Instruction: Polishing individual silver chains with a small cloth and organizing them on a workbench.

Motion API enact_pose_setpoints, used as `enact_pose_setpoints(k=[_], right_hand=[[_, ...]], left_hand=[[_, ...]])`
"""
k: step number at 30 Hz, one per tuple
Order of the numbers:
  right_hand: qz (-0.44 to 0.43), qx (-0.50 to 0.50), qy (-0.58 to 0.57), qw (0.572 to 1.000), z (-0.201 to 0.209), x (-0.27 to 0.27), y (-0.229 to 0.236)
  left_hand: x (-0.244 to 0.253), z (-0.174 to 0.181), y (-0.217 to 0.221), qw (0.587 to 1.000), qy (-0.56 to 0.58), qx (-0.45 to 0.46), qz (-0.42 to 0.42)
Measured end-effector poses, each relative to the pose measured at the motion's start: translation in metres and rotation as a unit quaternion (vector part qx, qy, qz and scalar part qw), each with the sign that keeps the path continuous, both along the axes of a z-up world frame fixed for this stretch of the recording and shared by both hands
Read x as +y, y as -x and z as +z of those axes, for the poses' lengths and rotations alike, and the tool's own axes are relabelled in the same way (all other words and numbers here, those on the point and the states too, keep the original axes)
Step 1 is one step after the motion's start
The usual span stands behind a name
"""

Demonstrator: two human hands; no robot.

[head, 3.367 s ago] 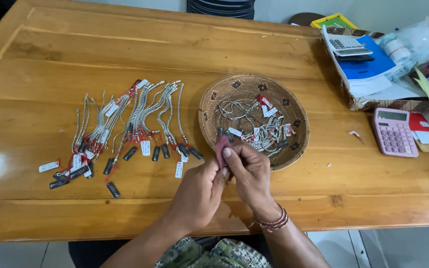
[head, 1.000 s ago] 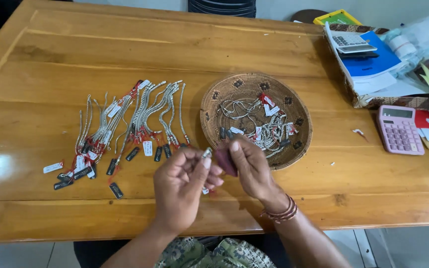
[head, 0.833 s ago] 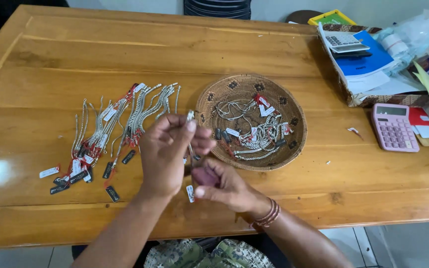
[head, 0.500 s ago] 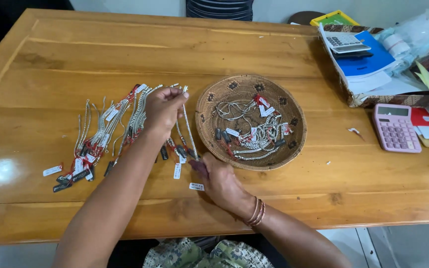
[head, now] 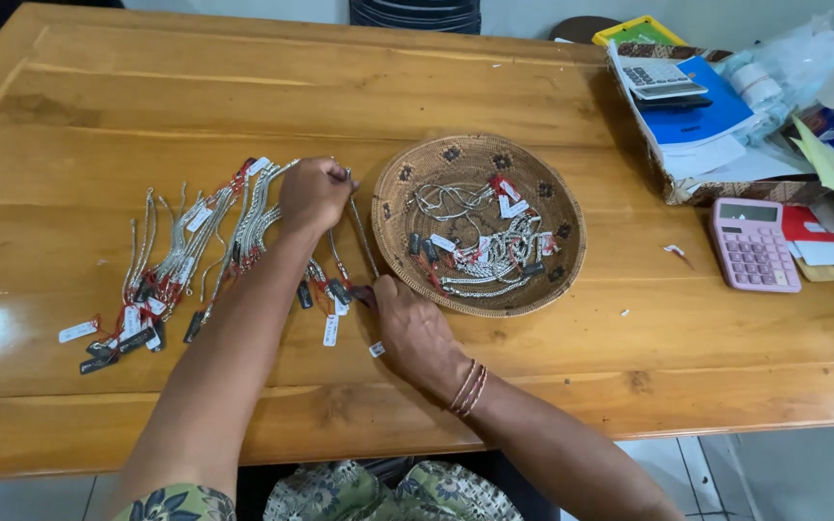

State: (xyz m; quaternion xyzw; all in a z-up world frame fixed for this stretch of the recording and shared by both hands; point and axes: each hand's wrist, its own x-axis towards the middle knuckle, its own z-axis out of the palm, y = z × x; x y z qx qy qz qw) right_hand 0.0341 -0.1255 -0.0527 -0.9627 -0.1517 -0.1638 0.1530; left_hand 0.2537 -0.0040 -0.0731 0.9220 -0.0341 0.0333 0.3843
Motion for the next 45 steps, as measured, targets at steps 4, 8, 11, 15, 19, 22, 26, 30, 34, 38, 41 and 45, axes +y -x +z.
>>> enact_pose_setpoints(k=[4,8,11,15,19,22,26,30,34,38,41,45], right_hand=[[-0.006,-0.008,-0.032,0.999,-0.015,-0.010,0.000],[-0.026,0.007,-0.054,0.998,-0.009,-0.009,0.003],[-0.039,-0.001,-0.045,0.998,-0.013,-0.007,0.001],[-0.056,-0.026,-0.026,0.998,-0.027,-0.007,-0.006],[-0.057,-0.051,-0.029,0.997,-0.029,-0.003,-0.012],[-0.047,-0.058,-0.029,0.997,-0.030,-0.003,-0.016],[-0.030,-0.048,-0.060,0.997,-0.024,-0.003,-0.008],[0.033,-0.011,-0.158,0.987,-0.003,-0.006,-0.004],[0.048,-0.011,-0.174,0.983,0.003,0.001,0.005],[0.053,-0.047,-0.161,0.984,0.002,0.002,-0.002],[0.051,-0.035,-0.153,0.986,0.001,0.000,0.003],[0.072,-0.063,-0.145,0.985,0.017,0.001,0.002]], left_hand=[[0.006,-0.010,-0.007,1.000,-0.017,0.019,0.005],[0.007,-0.015,-0.011,1.000,-0.005,0.027,0.015],[0.012,-0.005,-0.010,1.000,0.000,-0.002,0.004],[0.017,-0.007,-0.014,0.997,-0.035,-0.066,-0.023],[0.020,-0.011,-0.024,0.993,-0.071,-0.085,-0.026],[0.023,-0.010,-0.029,0.988,-0.078,-0.130,-0.035],[0.028,-0.013,-0.032,0.988,-0.100,-0.099,-0.071],[0.024,-0.009,-0.041,0.985,-0.101,-0.118,-0.079],[0.044,0.006,-0.026,0.985,-0.046,-0.144,-0.078],[0.057,0.020,-0.029,0.975,-0.100,-0.139,-0.145],[0.058,0.010,-0.027,0.966,-0.159,-0.096,-0.181],[0.054,0.004,-0.035,0.948,-0.195,-0.136,-0.212]])
